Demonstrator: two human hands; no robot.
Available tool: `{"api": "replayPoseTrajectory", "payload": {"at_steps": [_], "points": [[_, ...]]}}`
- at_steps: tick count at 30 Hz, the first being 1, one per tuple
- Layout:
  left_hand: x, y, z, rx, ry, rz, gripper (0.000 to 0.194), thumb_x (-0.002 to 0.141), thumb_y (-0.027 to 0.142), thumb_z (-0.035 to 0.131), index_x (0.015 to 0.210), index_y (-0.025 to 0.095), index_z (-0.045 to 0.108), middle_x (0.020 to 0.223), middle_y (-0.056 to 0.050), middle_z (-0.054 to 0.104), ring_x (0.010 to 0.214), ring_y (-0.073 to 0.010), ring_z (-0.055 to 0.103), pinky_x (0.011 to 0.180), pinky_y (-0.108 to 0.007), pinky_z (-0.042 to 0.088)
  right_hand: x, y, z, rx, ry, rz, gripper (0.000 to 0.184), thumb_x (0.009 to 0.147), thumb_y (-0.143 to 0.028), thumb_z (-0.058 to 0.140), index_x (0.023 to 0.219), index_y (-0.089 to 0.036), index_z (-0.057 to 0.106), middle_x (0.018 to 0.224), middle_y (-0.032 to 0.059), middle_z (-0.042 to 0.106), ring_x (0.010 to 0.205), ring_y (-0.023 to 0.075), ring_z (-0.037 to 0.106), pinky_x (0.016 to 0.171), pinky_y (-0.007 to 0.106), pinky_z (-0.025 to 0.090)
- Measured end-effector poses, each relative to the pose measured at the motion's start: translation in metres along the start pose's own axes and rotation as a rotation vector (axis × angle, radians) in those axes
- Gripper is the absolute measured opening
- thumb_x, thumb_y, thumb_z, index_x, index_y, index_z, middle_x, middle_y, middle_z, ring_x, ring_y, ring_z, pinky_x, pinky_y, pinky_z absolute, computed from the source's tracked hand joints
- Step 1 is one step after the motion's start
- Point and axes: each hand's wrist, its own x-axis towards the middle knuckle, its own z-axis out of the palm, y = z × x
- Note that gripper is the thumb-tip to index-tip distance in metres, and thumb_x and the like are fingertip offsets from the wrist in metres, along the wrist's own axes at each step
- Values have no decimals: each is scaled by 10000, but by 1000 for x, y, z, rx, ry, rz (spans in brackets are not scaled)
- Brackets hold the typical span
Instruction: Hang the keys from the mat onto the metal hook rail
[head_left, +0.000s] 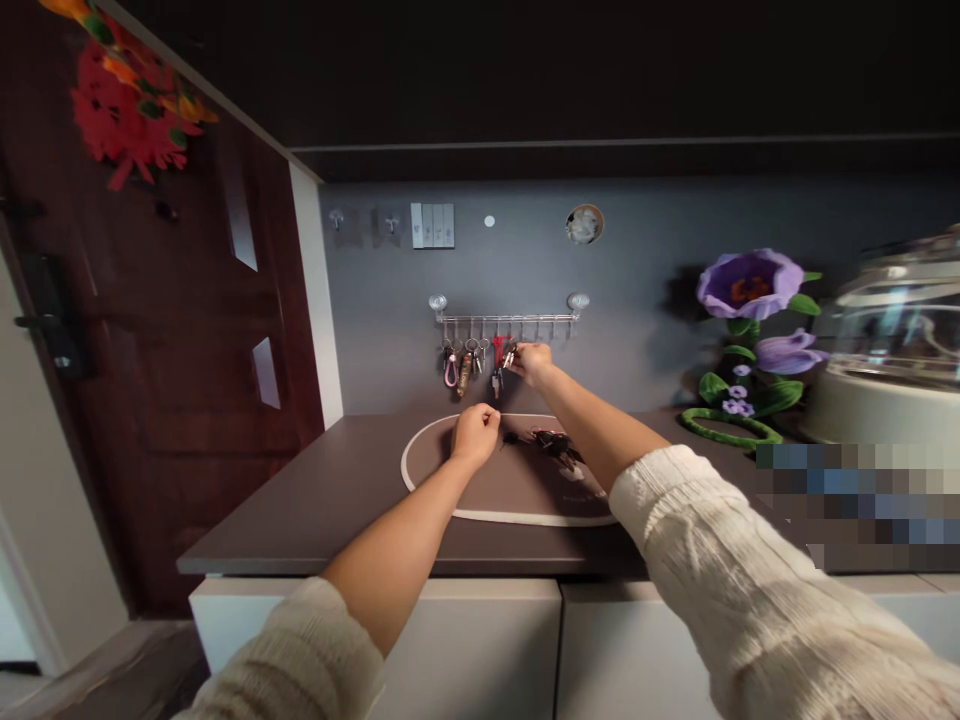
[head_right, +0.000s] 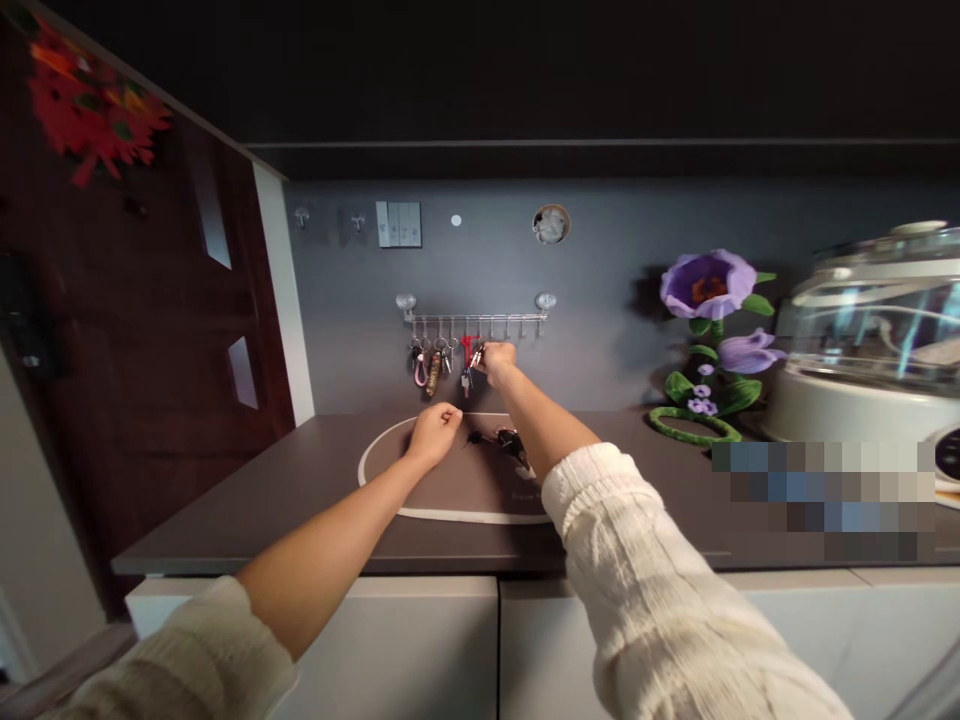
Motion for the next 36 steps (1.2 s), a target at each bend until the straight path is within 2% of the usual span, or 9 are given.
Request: {"api": "replayPoseTrajectory", "payload": {"at_steps": [9,19,23,29,36], "points": [[0,-2,1,1,-10,-18,183,759,234,463,681,156,609,684,-27,640,635,-113,552,626,-220,401,-2,7,-9,-61,-87,-31,171,748,-41,418,626,-156,449,460,-25,493,416,52,466,462,168,454],[1,-3,0,7,-18,-36,183,767,241,466,697,157,613,684,-23,642,629,-112,553,613,-220,400,-3,11,-16,-101,-87,-44,215,708,7,396,572,-156,431,445,-33,474,419,52,447,497,182,449],[0,-1,0,-3,-18,-26,181,767,236,465,694,154,609,685,-28,639,629,-112,553,620,-222,400,-7,12,-20,-146,-68,-58,210,676,13,439,540,-147,447,438,-43,452,412,43,409,484,163,398],[0,-3,0,-26,-24,-30,178,763,247,473,722,148,615,693,-30,636,641,-118,556,631,-230,406,-24,14,-29,-225,-51,-74,174,659,-4,475,558,-142,503,473,-43,474,448,49,403,504,165,362],[0,-4,-1,-61,-84,-60,140,748,228,506,753,144,618,714,-28,637,649,-110,561,623,-218,416,-54,23,-45,-366,-167,-135,67,672,-95,521,631,-142,543,548,-39,520,496,54,414,564,181,368]]}}
